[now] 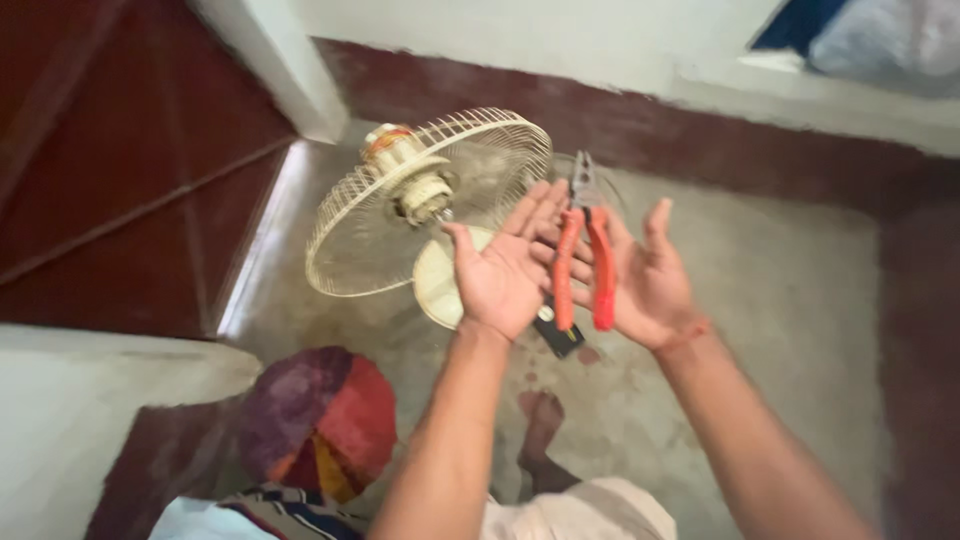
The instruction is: The person services a pedestal fan on the floor. They use pliers to loosen the blade nut, remove the front grill guard, detach the fan blades from the motor hub, and handle the hub cap while working on the disassembled fan parts.
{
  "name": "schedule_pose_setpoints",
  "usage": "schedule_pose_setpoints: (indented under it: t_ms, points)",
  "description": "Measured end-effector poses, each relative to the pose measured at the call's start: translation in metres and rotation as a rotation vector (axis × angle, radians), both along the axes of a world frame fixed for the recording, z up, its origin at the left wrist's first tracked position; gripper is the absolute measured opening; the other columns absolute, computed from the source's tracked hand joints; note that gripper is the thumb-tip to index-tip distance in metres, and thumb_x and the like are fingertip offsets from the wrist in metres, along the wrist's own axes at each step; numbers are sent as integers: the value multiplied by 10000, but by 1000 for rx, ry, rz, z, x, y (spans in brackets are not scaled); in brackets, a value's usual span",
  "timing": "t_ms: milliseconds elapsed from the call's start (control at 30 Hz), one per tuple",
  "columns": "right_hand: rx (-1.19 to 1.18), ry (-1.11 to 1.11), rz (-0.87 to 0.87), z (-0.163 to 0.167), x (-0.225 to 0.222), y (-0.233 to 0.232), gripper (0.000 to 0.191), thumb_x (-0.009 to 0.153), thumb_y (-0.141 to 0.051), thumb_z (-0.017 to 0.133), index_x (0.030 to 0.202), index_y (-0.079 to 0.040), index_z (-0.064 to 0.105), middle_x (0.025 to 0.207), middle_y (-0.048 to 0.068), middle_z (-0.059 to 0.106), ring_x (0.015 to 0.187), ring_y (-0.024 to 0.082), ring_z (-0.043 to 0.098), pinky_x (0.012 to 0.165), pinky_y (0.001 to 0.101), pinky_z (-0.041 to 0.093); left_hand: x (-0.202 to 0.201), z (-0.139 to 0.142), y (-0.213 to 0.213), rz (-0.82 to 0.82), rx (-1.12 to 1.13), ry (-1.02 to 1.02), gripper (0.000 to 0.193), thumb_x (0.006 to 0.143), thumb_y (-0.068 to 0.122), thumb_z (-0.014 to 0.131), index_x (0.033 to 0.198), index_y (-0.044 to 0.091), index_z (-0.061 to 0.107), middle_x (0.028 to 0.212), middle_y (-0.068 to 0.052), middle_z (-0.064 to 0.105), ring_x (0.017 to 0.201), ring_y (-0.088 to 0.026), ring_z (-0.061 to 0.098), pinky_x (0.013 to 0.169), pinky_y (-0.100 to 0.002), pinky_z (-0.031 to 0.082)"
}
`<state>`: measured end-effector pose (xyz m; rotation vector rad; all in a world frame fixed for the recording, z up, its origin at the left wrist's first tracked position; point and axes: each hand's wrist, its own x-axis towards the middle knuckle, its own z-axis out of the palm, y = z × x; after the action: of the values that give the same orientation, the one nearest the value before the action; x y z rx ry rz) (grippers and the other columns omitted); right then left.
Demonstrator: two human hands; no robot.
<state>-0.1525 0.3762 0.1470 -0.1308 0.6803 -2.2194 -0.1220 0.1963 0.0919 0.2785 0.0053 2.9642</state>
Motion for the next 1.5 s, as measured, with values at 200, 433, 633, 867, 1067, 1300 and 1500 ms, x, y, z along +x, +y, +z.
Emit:
schedule_pose_setpoints:
  t_ms: [200, 433, 633, 867, 1067, 1300, 1500]
  points:
    - [84, 149, 98, 35, 0, 5, 991, 897, -781, 376, 1681, -210, 172, 1586, 182, 389, 1447, 423, 378, 1143, 630, 344, 5, 10, 19, 128, 57, 132, 1252, 939, 962, 237, 1652, -67, 261, 1713, -166, 316, 1377, -338, 536, 1027, -393, 491]
    - [18, 24, 180, 19, 6, 33, 977, 923, -784, 344, 1684, -186, 208, 1621, 182, 360, 1509, 444, 344, 1220, 622, 277, 28, 0, 51, 264, -4, -82, 1233, 893, 930, 260, 1626, -62, 259, 1695, -187, 305, 1380, -339, 511, 1175, -456, 413]
    - [64, -30, 275, -4, -8, 44, 991, 897, -809, 322, 1655, -179, 223, 1645, 225, 337, 1507, 462, 322, 1203, 644, 252, 38, -10, 75, 359, -82, -138, 1248, 883, 935, 245, 1631, -64, 267, 1696, -170, 321, 1379, -331, 511, 1177, -448, 405]
    - [-28, -123, 458, -80, -55, 61, 977, 906, -821, 294, 1669, -212, 234, 1679, 247, 297, 1526, 486, 304, 1222, 665, 240, 17, -85, 94, 473, -97, -143, 1299, 863, 965, 285, 1643, -72, 263, 1697, -184, 326, 1344, -321, 535, 1147, -461, 433]
    - [115, -64, 433, -196, -86, 68, 957, 894, -818, 288, 1647, -233, 206, 1658, 203, 312, 1522, 467, 312, 1188, 666, 265, 0, -197, 108, 473, -2, -59, 1257, 857, 942, 320, 1645, -36, 270, 1702, -157, 331, 1360, -328, 548, 1113, -446, 451]
    - [78, -40, 474, -374, -94, 88, 980, 871, -818, 295, 1658, -247, 173, 1656, 241, 321, 1508, 480, 332, 1194, 654, 283, -9, -365, 117, 473, -156, -245, 1264, 822, 927, 331, 1615, -56, 290, 1678, -168, 342, 1355, -304, 523, 1130, -451, 443]
    - [-12, -1, 515, -501, -102, 95, 1006, 902, -821, 292, 1677, -191, 170, 1641, 268, 323, 1515, 455, 326, 1226, 599, 270, -12, -484, 121, 443, -184, -128, 1290, 886, 947, 332, 1654, -87, 273, 1674, -181, 378, 1334, -299, 511, 1126, -449, 433]
